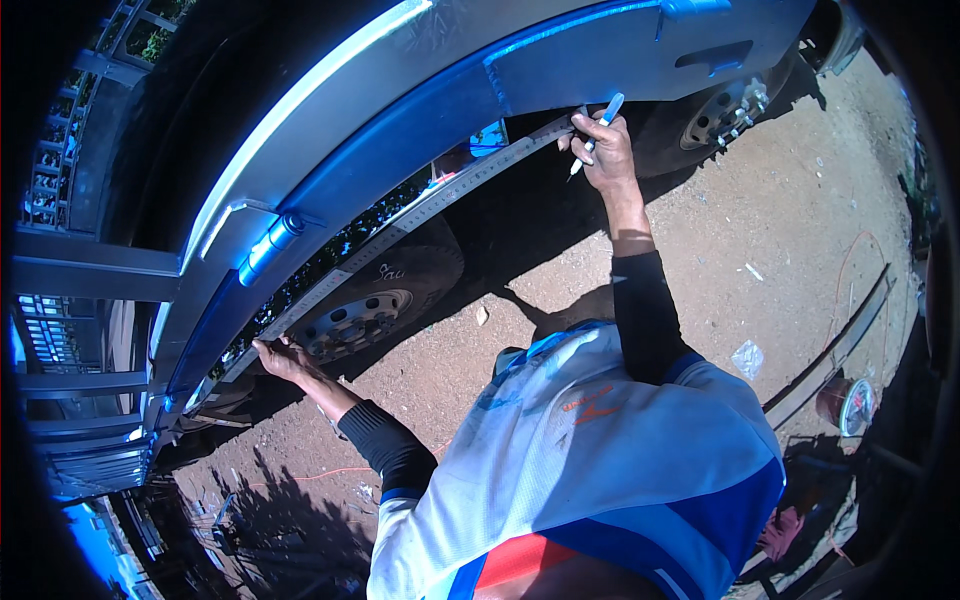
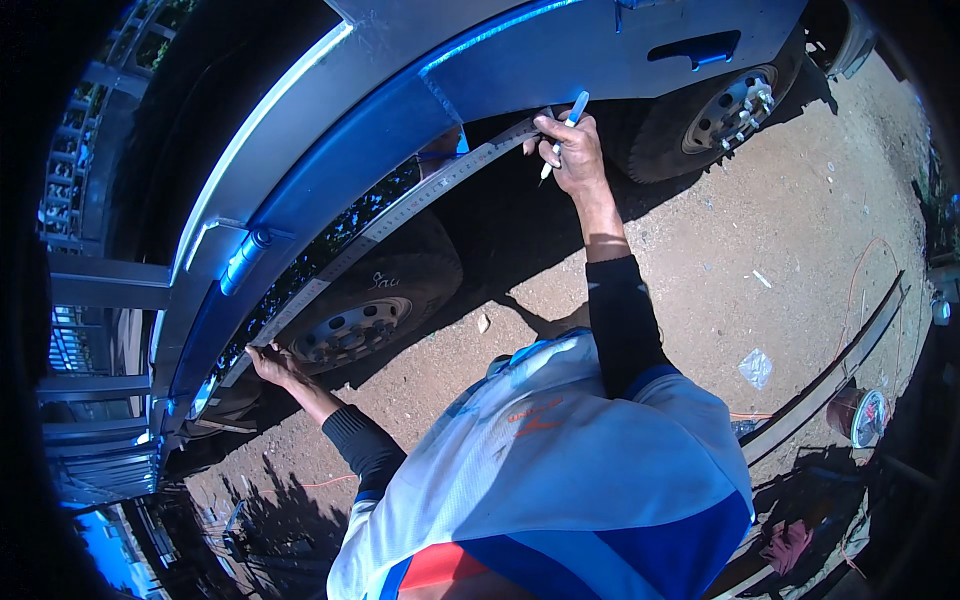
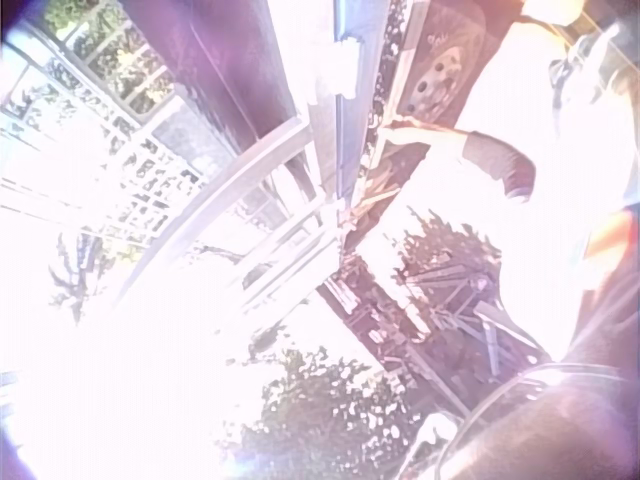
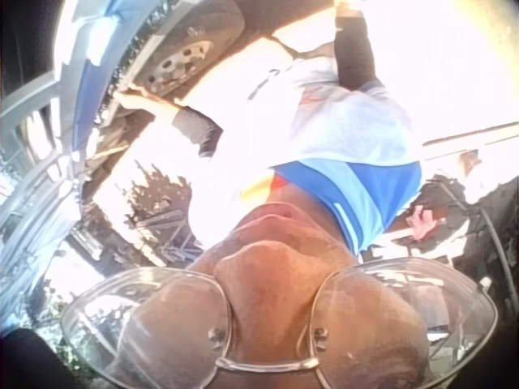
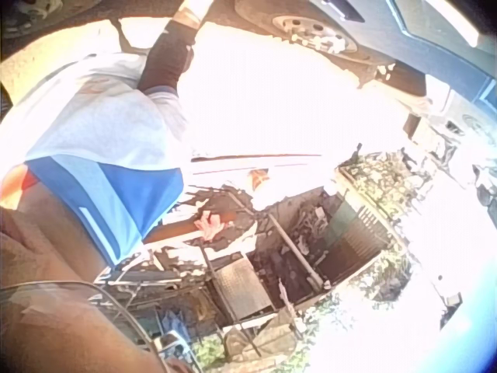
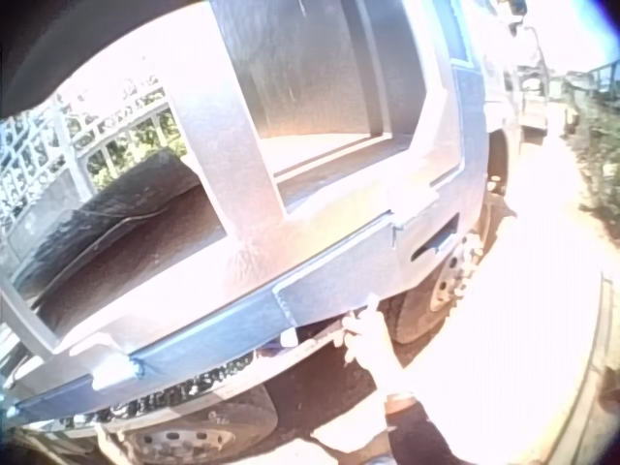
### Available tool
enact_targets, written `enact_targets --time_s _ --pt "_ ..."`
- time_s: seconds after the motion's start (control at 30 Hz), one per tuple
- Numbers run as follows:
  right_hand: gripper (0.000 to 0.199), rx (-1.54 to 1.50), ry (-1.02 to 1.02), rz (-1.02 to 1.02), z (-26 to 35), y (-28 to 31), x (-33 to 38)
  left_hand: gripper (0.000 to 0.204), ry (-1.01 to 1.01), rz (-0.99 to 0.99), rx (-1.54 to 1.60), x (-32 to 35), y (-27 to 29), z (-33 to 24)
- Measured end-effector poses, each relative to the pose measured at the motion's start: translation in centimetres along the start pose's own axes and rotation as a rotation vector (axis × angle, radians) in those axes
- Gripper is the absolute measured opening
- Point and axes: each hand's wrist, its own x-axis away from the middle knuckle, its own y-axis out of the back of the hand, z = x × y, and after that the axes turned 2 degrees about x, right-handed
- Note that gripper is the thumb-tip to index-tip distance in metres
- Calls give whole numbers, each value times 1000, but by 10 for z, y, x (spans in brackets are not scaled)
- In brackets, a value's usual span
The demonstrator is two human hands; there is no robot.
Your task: Measure a metal component on a vehicle using a ruler and marking it with a pen.
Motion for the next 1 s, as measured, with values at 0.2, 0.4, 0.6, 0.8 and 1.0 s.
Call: enact_targets --time_s 0.2,0.4,0.6,0.8,1.0 --pt "30 -2 -11 -14 -3 5 -1 27 -4 -14 3 6 -11 2" --pt "37 -21 -24 -22 -6 5 -3 29 21 122 0 -18 33 0" --pt "36 -10 -23 -21 -2 5 -1 28 45 150 22 -14 23 7" --pt "38 -14 -18 -48 -3 6 -2 26 1 154 4 -11 17 4" --pt "35 -17 -14 -21 -3 4 0 27 -4 61 -13 -1 7 0"
